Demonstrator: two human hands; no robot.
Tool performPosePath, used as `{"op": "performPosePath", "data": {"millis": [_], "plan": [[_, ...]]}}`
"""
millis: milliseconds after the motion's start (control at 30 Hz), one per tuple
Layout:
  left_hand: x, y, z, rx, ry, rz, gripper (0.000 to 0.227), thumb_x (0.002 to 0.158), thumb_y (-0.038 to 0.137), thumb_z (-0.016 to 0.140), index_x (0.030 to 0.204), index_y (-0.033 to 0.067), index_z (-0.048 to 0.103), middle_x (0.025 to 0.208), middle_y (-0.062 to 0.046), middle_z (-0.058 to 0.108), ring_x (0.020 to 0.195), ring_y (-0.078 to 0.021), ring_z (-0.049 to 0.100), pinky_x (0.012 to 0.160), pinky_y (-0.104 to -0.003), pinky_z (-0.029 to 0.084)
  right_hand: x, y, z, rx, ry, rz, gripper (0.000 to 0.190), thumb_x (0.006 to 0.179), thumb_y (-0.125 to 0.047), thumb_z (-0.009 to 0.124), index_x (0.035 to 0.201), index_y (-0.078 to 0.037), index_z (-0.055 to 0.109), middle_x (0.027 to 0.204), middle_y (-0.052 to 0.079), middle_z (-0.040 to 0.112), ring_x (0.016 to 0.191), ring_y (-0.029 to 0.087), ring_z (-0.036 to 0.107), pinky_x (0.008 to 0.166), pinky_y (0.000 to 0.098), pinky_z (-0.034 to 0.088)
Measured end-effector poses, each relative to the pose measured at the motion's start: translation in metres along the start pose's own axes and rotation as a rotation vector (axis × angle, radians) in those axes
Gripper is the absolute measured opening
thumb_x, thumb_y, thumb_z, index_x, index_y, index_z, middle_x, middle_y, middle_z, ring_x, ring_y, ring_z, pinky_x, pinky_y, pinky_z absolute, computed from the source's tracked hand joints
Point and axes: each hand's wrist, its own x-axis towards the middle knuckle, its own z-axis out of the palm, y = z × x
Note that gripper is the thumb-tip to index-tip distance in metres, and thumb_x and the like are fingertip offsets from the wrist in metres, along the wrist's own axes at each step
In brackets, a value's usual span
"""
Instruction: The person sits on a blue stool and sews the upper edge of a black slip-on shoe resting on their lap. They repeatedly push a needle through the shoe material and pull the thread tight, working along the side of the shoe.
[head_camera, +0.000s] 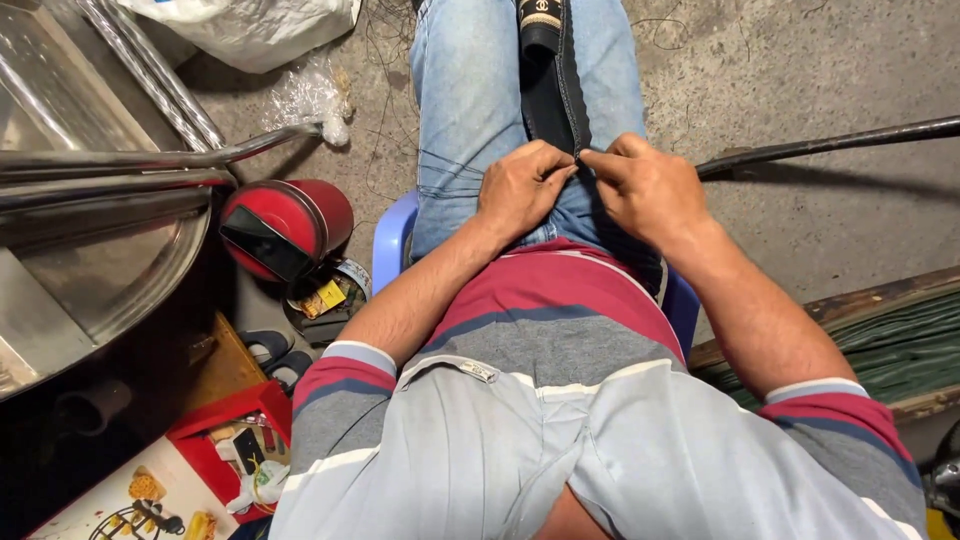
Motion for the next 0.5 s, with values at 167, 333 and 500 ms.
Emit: {"op": "performPosePath", "data": {"millis": [167,333,500], "plan": [[0.001,-0.004,0.004,-0.05,-0.025,-0.073,0.008,0.084,0.027,0.073,0.092,0.0273,0.074,0.088,0.001,0.07,0.09,-0.0241,0.07,0.074,-0.037,0.058,0.003,0.018,0.025,0.102,0.078,-0.039,0.022,0.088,-0.033,0.067,0.108,-0.041,0.073,0.096,-0.013,0.064,0.08,0.02,0.069,0.071,0.0322,0.058],[0.015,0.02,-0.031,0.02,-0.148,-0.032,0.008,0.086,0.024,0.07,0.093,0.0201,0.073,0.092,-0.002,0.071,0.092,-0.029,0.07,0.079,-0.04,0.058,0.01,0.009,0.014,0.108,0.076,-0.026,0.02,0.087,-0.032,0.069,0.106,-0.036,0.075,0.096,-0.011,0.068,0.085,0.019,0.07,0.074,0.0325,0.058],[0.023,0.024,-0.078,0.322,-0.392,-0.023,0.019,0.082,0.033,0.066,0.078,0.0152,0.071,0.112,-0.003,0.064,0.096,-0.0429,0.065,0.085,-0.053,0.053,0.009,0.003,0.003,0.215,-0.011,0.018,0.021,0.089,-0.028,0.067,0.108,-0.032,0.075,0.096,-0.006,0.07,0.089,0.024,0.07,0.074,0.0388,0.057]]}}
